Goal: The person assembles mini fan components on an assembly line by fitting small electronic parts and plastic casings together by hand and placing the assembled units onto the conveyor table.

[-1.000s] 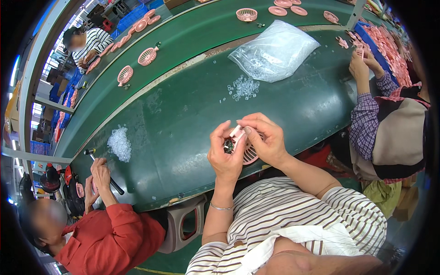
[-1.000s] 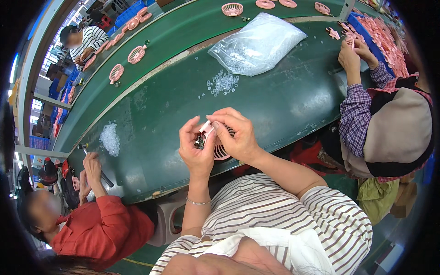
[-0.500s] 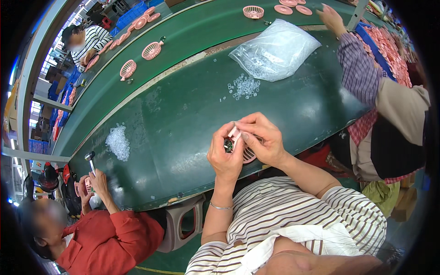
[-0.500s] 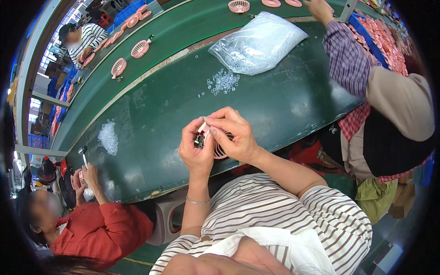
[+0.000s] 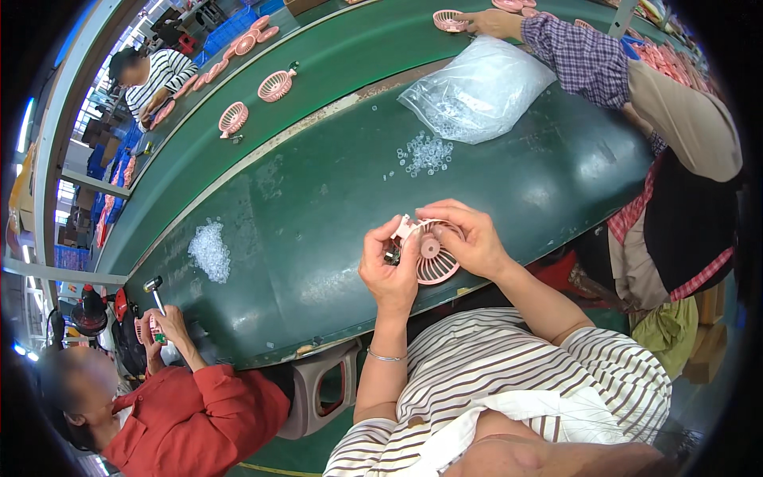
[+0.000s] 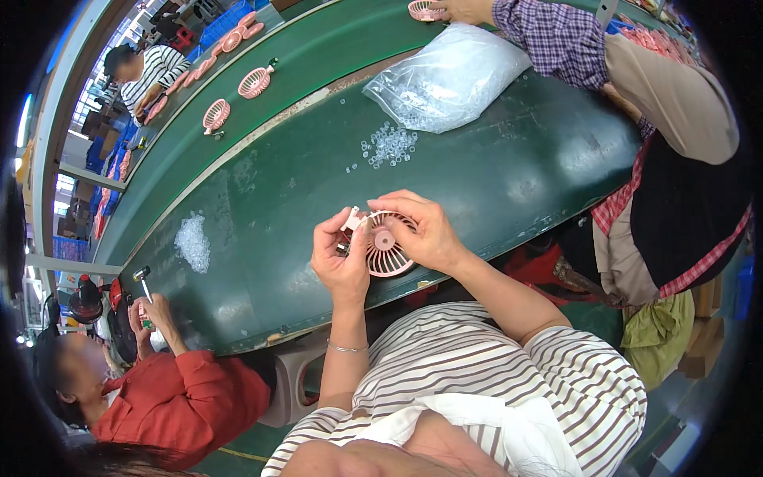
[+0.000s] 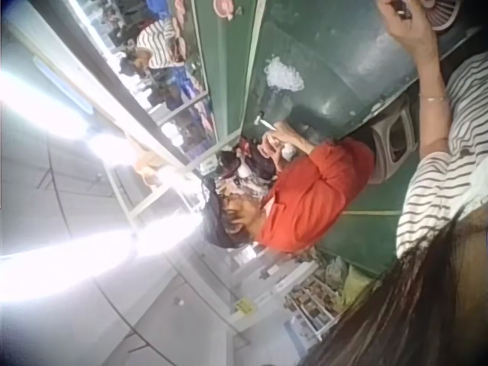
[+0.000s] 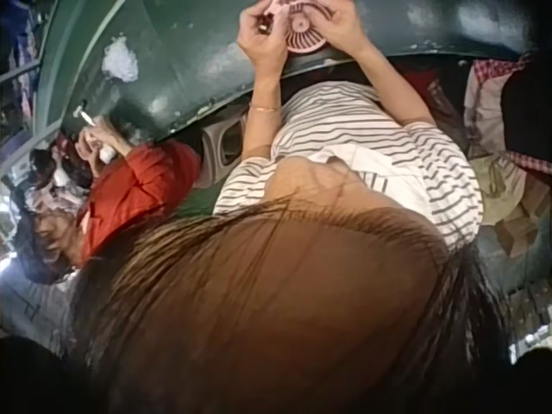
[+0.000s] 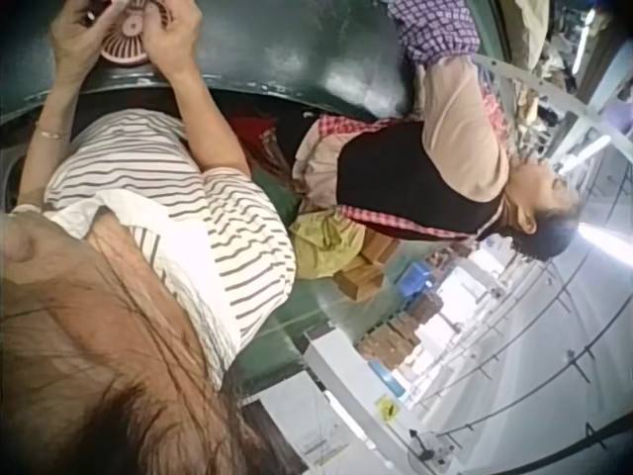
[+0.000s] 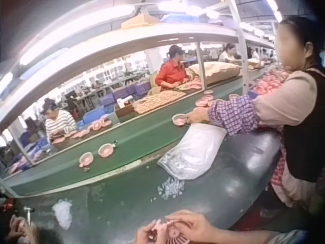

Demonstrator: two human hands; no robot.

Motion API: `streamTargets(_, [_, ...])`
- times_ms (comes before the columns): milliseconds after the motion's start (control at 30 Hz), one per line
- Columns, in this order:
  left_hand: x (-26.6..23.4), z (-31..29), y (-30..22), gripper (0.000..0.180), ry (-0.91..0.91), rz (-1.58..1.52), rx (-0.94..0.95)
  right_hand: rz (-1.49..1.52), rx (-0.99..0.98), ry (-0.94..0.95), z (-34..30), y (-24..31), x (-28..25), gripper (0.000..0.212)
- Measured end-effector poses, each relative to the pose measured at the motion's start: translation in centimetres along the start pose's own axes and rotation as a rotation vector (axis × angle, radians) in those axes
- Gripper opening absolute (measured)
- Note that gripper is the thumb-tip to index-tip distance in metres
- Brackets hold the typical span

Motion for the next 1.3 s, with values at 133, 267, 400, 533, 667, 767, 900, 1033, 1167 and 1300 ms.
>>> streamTargets(133, [0.5, 0.1, 0.1, 0.028, 0.049, -0.075, -0.048, -0.059, 0.032, -0.027, -0.3, 0.0, -1.3, 0.026])
streamTargets(267, [0.5, 1.2, 0.6, 0.042, 0.157, 0.114, 0.031, 0.002, 0.175, -0.313, -0.3, -1.8, -6.9, 0.020])
streamTargets(400, [-0.4, 2.3, 0.3, 0.032, 0.264, 0.375, -0.120, -0.367, 0.131, -0.748, 0.2, -4.3, -18.2, 0.031])
streamTargets(533, [-0.8, 3.1, 0.9, 0.020, 0.250, 0.461, 0.008, -1.013, 0.048, -0.961, 0.4, -2.0, -19.6, 0.024])
streamTargets(667, [-2.0, 4.1, 1.3, 0.022, 0.262, 0.542, -0.020, -0.984, -0.279, -0.735, 0.9, -0.5, -10.5, 0.016])
streamTargets(767, [-2.2, 4.6, 1.2, 0.021, 0.288, 0.574, 0.019, -0.647, -0.264, -0.230, 4.2, 0.0, -4.3, 0.019])
streamTargets(900, [-2.7, 5.0, 1.9, 0.020, 0.277, 0.605, 0.121, -0.884, -0.204, 0.051, 9.0, -2.3, 2.4, 0.031])
streamTargets(1033, [-3.1, 7.1, 2.3, 0.019, 0.320, 0.621, 0.048, -1.009, -0.303, 0.161, 9.9, -4.5, 4.0, 0.011])
streamTargets(1167, [-3.2, 12.4, 5.0, 0.021, 0.352, 0.728, 0.007, -1.038, -0.293, 0.110, 8.3, -4.3, 4.1, 0.013])
streamTargets(1300, [-2.2, 19.5, 9.2, 0.028, 0.072, 0.860, 0.018, -0.924, -0.127, 0.091, 8.7, -3.8, 3.3, 0.020])
Point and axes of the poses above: each hand's wrist, its own z-axis towards the middle knuckle, its own x-axis out of the palm, y = z × x, the point moved 1 cm from there along z, towards the middle knuckle, and after that the axes turned 6 degrees about x, right-handed, at the moved point
